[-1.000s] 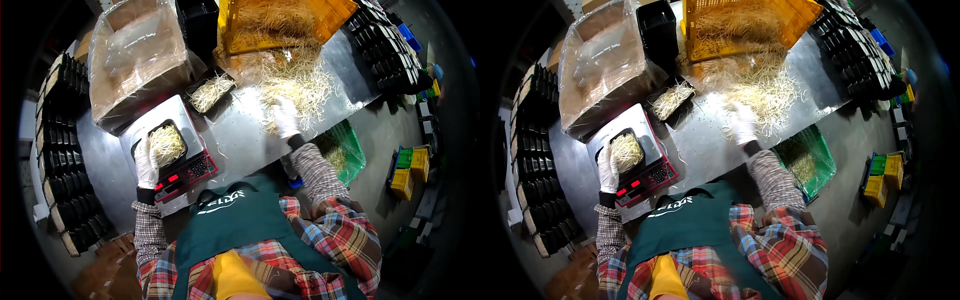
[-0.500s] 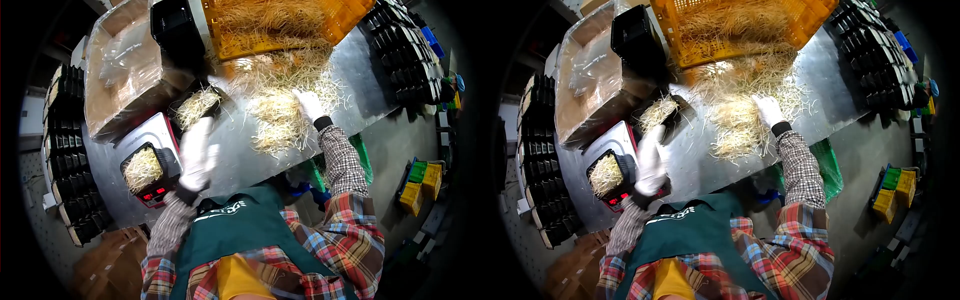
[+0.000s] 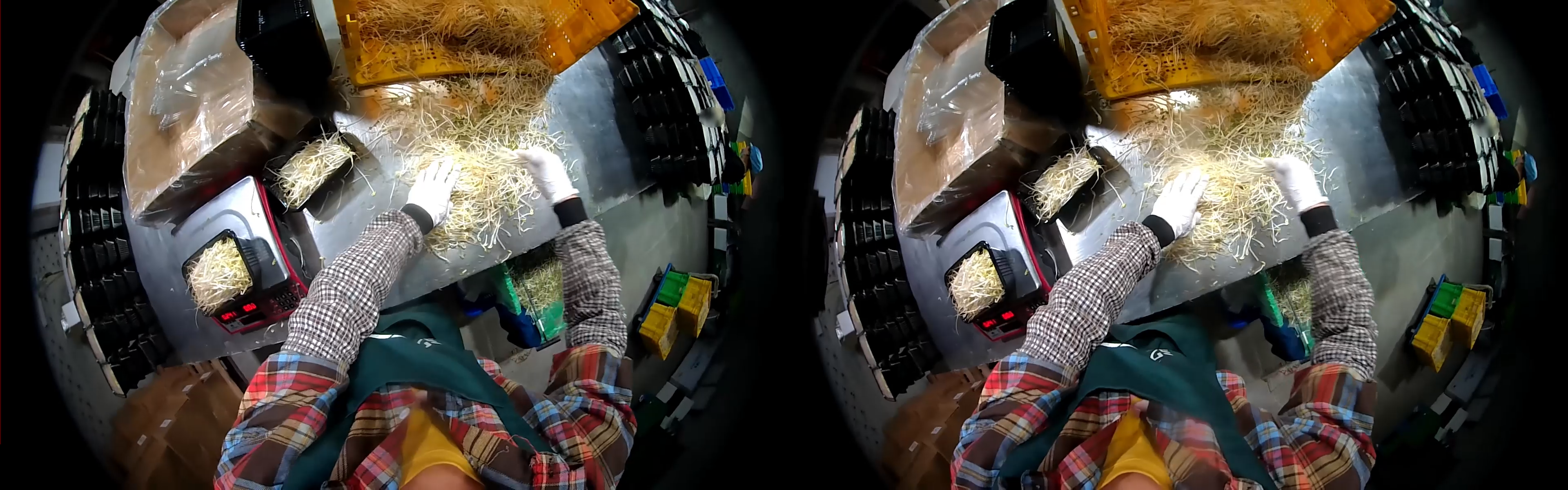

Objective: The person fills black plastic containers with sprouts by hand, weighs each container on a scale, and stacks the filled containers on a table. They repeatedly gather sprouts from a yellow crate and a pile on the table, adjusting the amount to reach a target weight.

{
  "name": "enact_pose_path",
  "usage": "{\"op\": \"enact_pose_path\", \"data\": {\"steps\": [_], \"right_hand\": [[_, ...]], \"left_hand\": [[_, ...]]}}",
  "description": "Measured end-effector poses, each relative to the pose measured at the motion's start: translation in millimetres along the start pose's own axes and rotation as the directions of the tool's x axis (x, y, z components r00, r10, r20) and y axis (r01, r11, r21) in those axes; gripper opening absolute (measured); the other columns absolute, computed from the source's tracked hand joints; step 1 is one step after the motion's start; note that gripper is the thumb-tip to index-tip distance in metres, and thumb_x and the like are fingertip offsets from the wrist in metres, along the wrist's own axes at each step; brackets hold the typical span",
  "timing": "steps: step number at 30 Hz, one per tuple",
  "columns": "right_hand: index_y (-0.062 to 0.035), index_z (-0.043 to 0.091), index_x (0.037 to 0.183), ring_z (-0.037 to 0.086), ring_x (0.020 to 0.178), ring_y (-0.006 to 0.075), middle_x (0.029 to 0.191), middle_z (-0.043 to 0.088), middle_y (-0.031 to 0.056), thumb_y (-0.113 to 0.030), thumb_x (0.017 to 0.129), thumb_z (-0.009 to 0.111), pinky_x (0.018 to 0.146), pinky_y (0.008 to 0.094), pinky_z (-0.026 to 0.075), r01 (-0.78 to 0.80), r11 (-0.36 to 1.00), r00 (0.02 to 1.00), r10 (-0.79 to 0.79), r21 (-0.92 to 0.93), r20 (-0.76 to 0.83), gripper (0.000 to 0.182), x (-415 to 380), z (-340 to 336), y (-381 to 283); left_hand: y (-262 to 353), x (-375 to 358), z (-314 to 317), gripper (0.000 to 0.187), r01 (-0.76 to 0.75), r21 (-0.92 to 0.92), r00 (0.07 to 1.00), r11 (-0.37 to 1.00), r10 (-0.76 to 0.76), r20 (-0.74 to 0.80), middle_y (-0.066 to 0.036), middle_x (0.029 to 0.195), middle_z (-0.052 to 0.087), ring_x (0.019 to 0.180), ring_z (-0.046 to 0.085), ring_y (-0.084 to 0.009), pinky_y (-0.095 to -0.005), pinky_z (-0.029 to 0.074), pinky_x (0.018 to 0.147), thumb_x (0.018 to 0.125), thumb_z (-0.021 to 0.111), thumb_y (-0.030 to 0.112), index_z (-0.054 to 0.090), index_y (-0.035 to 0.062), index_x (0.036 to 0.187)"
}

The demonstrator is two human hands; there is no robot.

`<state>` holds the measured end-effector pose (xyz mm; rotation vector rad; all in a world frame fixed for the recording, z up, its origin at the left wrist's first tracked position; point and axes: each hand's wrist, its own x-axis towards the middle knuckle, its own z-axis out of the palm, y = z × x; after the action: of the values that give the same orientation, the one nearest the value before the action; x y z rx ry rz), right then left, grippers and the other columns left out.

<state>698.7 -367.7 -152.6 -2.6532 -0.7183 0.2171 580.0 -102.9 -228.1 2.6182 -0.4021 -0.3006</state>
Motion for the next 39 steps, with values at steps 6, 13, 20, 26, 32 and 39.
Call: {"op": "enact_pose_path", "data": {"steps": [6,13,20,26,32,39], "right_hand": [[0.0023,0.071,0.106,0.062,0.08,0.0107,0.086,0.071,0.0075,-0.012,0.094,0.066,0.075,0.0278,0.051,0.015,0.967,0.998,-0.031,0.256,0.056,0.019,12.4,-74.2,-36.9],[0.0028,0.065,0.125,0.061,0.098,0.0068,0.115,0.07,0.0031,-0.012,0.099,0.06,0.085,0.0204,0.047,-0.084,0.763,0.948,-0.138,0.641,0.288,0.03,65.5,-57.6,-165.4],[0.0046,0.062,0.127,0.062,0.105,0.0124,0.12,0.067,0.0075,-0.025,0.1,0.06,0.094,0.0266,0.048,0.085,0.561,0.832,-0.495,0.824,0.251,0.04,73.3,-41.9,-405.8],[-0.0037,0.065,0.127,0.063,0.099,0.0134,0.114,0.071,0.007,-0.026,0.1,0.061,0.092,0.029,0.05,-0.074,0.403,0.693,-0.637,0.912,0.338,0.035,59.3,73.7,-525.1],[-0.0108,0.068,0.124,0.066,0.102,0.021,0.111,0.071,0.0126,-0.004,0.089,0.067,0.092,0.0329,0.05,0.66,0.542,0.624,-0.781,0.521,0.022,0.036,45.4,118.3,-525.1],[-0.0159,0.073,0.109,0.068,0.09,0.0287,0.098,0.07,0.0122,-0.015,0.086,0.068,0.079,0.0379,0.054,0.648,0.752,0.73,-0.658,0.121,0.182,0.023,111.5,41.2,-442.8]], "left_hand": [[17.1,-54.4,-16.9,0.078,-0.213,-0.016,0.882,0.977,0.185,-0.434,-0.021,0.152,0.035,0.134,0.038,-0.044,-0.0502,0.038,0.108,0.072,0.072,0.017,0.042,0.0059,0.144],[17.7,-240.9,-76.9,0.028,-0.229,-0.617,0.972,0.752,0.139,-0.191,-0.014,0.14,0.055,0.127,0.052,-0.0338,-0.0424,0.043,0.107,0.092,0.062,0.022,0.068,0.0046,0.114],[-70.5,-429.0,-137.2,0.03,-0.035,-0.534,0.412,0.845,-0.475,-0.778,-0.012,0.106,0.073,0.095,0.07,-0.0238,-0.036,0.055,0.083,0.099,0.055,0.025,0.073,0.0044,0.087],[-164.4,-438.9,-158.3,0.064,-0.263,-0.684,-0.024,0.681,-0.713,-0.701,-0.017,0.151,0.042,0.135,0.046,-0.0302,-0.0417,0.034,0.115,0.107,0.03,0.048,0.035,0.0007,0.149],[-156.6,-389.7,-178.1,0.05,0.457,-0.198,0.557,0.867,-0.453,-0.697,-0.017,0.141,0.052,0.135,0.042,-0.0352,-0.0489,0.026,0.116,0.092,0.054,0.017,0.051,0.0033,0.14],[-162.3,-389.6,-172.8,0.05,0.43,-0.019,0.621,0.903,-0.311,-0.719,-0.009,0.139,0.052,0.133,0.04,-0.0343,-0.0526,0.026,0.113,0.091,0.053,0.021,0.052,0.0104,0.14]]}}
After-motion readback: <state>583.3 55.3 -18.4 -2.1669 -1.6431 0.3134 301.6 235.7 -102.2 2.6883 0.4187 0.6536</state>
